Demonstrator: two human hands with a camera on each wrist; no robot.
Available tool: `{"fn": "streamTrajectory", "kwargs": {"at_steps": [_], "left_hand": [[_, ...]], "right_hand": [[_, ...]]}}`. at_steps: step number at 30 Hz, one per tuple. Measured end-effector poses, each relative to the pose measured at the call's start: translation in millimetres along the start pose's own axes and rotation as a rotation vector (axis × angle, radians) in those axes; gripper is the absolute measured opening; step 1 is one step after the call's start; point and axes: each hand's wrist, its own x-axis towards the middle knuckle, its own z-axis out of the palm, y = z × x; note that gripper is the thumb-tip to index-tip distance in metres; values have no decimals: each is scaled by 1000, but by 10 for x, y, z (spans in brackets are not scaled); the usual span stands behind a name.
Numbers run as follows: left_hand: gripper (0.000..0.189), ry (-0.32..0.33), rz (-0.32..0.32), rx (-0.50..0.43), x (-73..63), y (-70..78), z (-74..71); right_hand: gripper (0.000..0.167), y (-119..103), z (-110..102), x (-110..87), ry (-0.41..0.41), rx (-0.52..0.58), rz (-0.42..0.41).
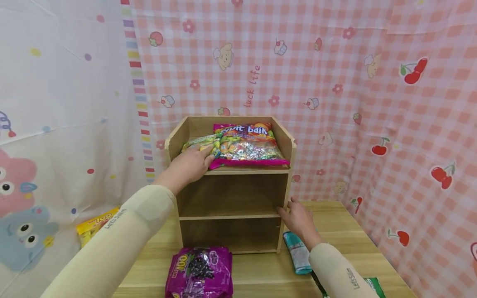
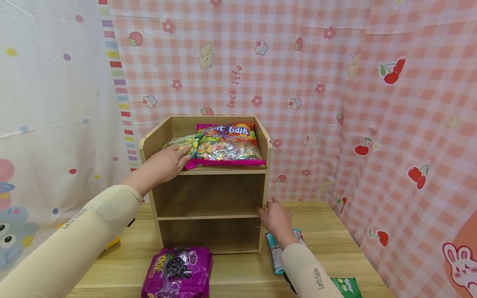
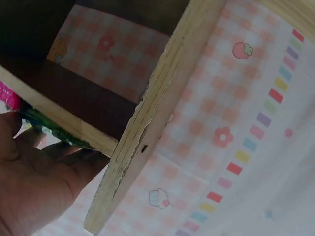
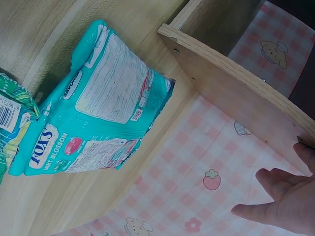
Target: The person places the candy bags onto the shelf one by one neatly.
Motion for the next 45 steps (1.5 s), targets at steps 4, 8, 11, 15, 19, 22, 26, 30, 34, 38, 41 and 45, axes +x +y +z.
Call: {"fn": "streamTrajectory", "kwargs": {"at_steps": [4,8,11,15,19,22,26,30,34,38,41,45], "left_hand": [[57,11,-28,-127,-1,23,-50],[64,-17,6,-158,5,108,-20],[73,-94,-16,-144,-2,162,30],[83,-144,-49,-144,-22,179,60],[85,-136,-32,-174,-25,161,53],[79,-70,-3,-172,-42,115,49],[55,156,50,-69,-85,20,5],[28,317,87,79,-132,-61,-67],[9,316,134,155,-186,-100,-69],[4,302,167,208,-231,-91,1],[9,305,150,222,-253,-78,57],[9,314,123,205,-267,-79,98]], "right_hand": [[50,5,2,-6,2,0,-3],[49,18,6,-7,13,0,-7],[50,16,1,-13,6,1,-2],[52,5,-13,-14,-11,13,9],[52,3,-20,-9,-15,15,16],[53,1,-15,-3,-19,15,22],[53,2,0,10,-20,21,27],[52,5,-2,8,-12,22,22],[51,7,-6,2,-6,23,18],[50,10,-3,1,-3,20,18],[51,6,-7,-2,-7,18,20],[52,-4,-17,-9,-21,17,23]]}}
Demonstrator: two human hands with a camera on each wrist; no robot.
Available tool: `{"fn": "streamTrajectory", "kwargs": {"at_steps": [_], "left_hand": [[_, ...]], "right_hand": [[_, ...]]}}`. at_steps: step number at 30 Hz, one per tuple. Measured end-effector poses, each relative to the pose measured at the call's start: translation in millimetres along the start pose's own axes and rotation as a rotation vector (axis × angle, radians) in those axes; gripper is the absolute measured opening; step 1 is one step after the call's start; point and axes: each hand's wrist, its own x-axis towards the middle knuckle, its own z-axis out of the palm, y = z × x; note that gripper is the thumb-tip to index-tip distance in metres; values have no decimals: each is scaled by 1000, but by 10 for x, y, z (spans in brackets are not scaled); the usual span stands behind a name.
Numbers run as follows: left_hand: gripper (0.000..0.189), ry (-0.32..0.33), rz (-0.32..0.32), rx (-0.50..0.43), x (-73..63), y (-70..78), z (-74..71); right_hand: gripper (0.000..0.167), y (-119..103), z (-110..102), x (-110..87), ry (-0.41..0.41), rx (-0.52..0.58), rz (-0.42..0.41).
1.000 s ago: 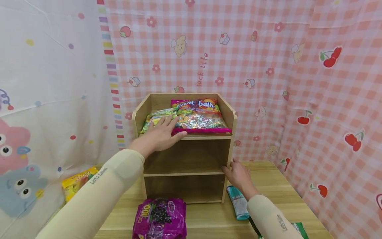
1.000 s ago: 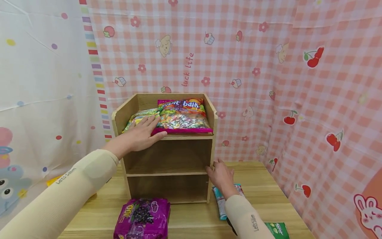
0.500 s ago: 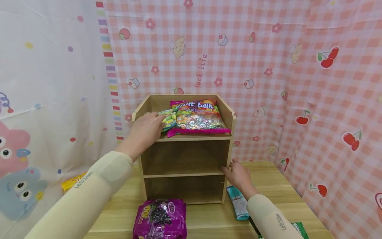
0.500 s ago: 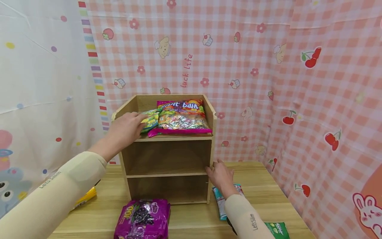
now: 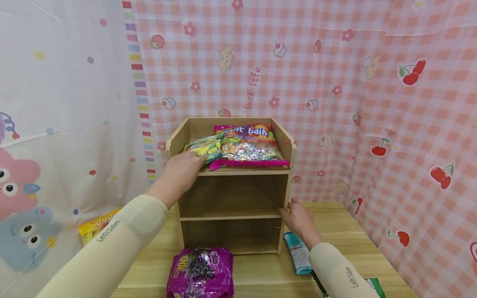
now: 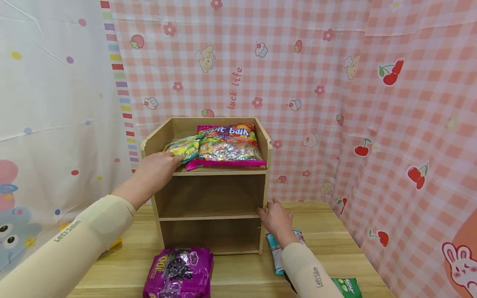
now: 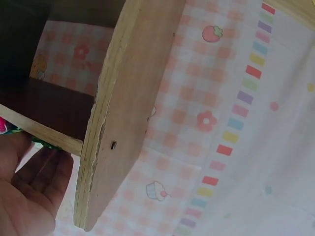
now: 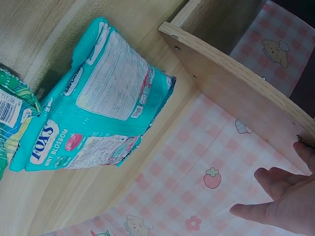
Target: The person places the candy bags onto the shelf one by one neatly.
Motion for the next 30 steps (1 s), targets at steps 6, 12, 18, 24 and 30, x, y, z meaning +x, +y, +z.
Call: {"fn": "streamTrajectory", "kwargs": {"at_steps": [6,12,18,24,30], "left_hand": [[20,60,-38,-11,34,20,-3],[38,42,-83,-60,94,134,-12],[26,21,-118,-126,138,208,-22],[17,201,133,67,122,164,24],[17,301,249,68,89,115,79]], "right_hand": [[54,-4,-7,-1,-11,5,7],[53,-2,-9,3,-6,-4,3],[54,11,-5,8,-8,-8,10],[54,4,-3,7,-1,-13,1],[51,15,-1,4,6,-4,-4]]}}
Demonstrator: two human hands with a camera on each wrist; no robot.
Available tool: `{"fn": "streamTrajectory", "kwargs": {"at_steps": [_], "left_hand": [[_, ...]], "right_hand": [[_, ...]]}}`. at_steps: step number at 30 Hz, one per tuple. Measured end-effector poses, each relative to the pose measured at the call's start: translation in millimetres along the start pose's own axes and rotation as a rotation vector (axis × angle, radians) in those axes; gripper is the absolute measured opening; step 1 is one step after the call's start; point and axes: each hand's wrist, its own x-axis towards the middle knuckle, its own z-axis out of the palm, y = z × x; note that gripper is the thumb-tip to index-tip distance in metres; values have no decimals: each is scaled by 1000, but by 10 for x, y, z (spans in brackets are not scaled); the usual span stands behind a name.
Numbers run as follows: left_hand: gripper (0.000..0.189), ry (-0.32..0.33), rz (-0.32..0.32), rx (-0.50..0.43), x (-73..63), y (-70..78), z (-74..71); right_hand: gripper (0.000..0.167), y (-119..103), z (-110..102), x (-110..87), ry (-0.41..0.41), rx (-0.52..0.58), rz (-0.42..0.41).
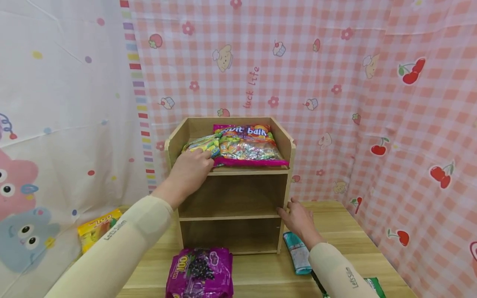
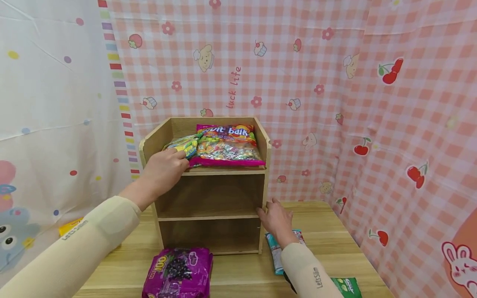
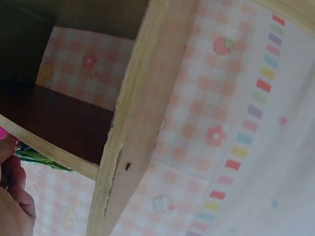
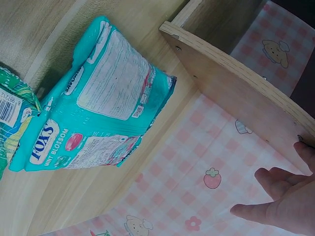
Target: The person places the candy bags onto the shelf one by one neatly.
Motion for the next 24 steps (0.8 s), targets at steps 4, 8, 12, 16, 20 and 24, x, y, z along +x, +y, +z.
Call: {"fn": "streamTrajectory", "kwargs": {"at_steps": [4,8,12,16,20,24], "left_hand": [[15,-14,-10,-173,-21,-84,29],[12,-79,40,-285,-20,-164,8],[12,-187,63,-299,13,-197,-74],[14,-292,2,-288,66,-185,-147],[14,-299,-130,-302,92,-176,-185],[22,-255,-351,-352,93,-195,-200]], "right_hand": [[51,-6,7,4,3,1,0],[51,-10,10,3,3,2,6],[52,-19,6,0,0,-3,9],[54,-15,6,6,-1,-13,7],[55,-10,14,8,-2,-14,9],[53,-1,17,11,3,-7,11]]}}
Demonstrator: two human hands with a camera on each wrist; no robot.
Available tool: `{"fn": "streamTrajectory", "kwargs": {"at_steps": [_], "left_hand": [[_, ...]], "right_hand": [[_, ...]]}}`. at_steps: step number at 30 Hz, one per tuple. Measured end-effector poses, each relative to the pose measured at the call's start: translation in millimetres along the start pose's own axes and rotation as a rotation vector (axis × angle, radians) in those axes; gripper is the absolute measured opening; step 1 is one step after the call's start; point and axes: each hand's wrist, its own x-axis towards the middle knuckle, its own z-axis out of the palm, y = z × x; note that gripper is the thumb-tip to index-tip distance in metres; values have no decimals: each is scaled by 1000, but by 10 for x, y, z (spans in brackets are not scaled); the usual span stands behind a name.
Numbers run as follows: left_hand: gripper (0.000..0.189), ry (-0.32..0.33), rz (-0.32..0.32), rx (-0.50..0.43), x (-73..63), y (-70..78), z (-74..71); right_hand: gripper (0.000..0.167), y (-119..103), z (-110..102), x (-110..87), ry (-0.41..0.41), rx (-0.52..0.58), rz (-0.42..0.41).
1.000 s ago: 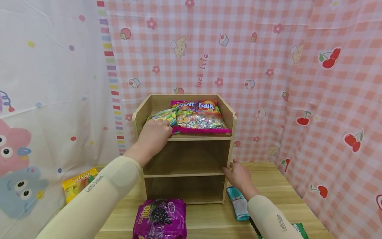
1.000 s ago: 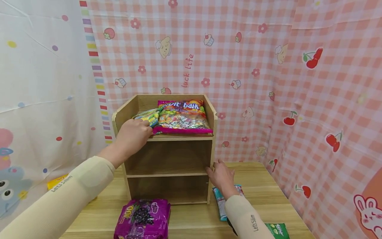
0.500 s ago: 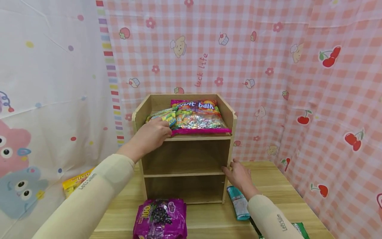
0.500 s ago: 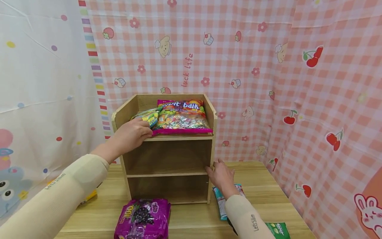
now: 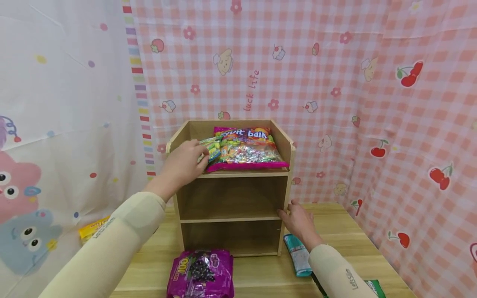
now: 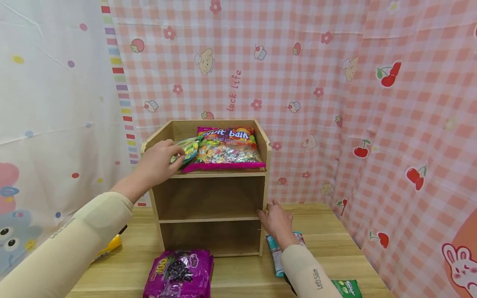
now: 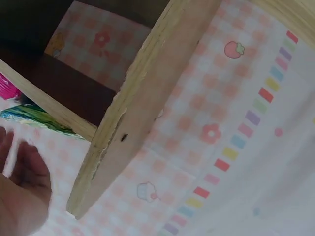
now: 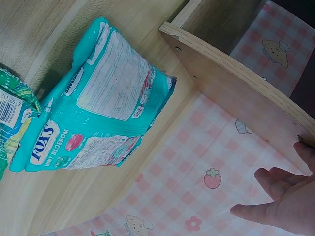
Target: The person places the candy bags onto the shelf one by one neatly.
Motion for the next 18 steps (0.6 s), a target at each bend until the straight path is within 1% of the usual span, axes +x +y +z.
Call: {"fn": "streamTrajectory", "kwargs": {"at_steps": [2,3,5,8,10,12,16,18], "left_hand": [[34,-7,-63,-15,-3,-4,-2],[39,-29,-83,-15,-5,1,0],[48,-110,-95,5,-13,28,20],[54,-244,-89,23,-40,75,68],[56,-302,-94,18,-63,95,97],[56,-322,-90,8,-80,99,121],[58,-326,-78,19,-105,88,142],[62,-330,-87,30,-116,88,154]], "right_hand": [[53,0,7,4,-1,-2,-2],[53,-1,9,7,-1,-4,-3],[54,-7,5,2,-2,-6,-5],[54,-11,0,-5,-1,-13,-6],[53,-14,-5,-10,0,-14,-7],[53,-15,-5,-8,-1,-13,-8],[54,-24,-3,-3,-4,-2,-4],[54,-25,0,-3,-9,1,0]]}}
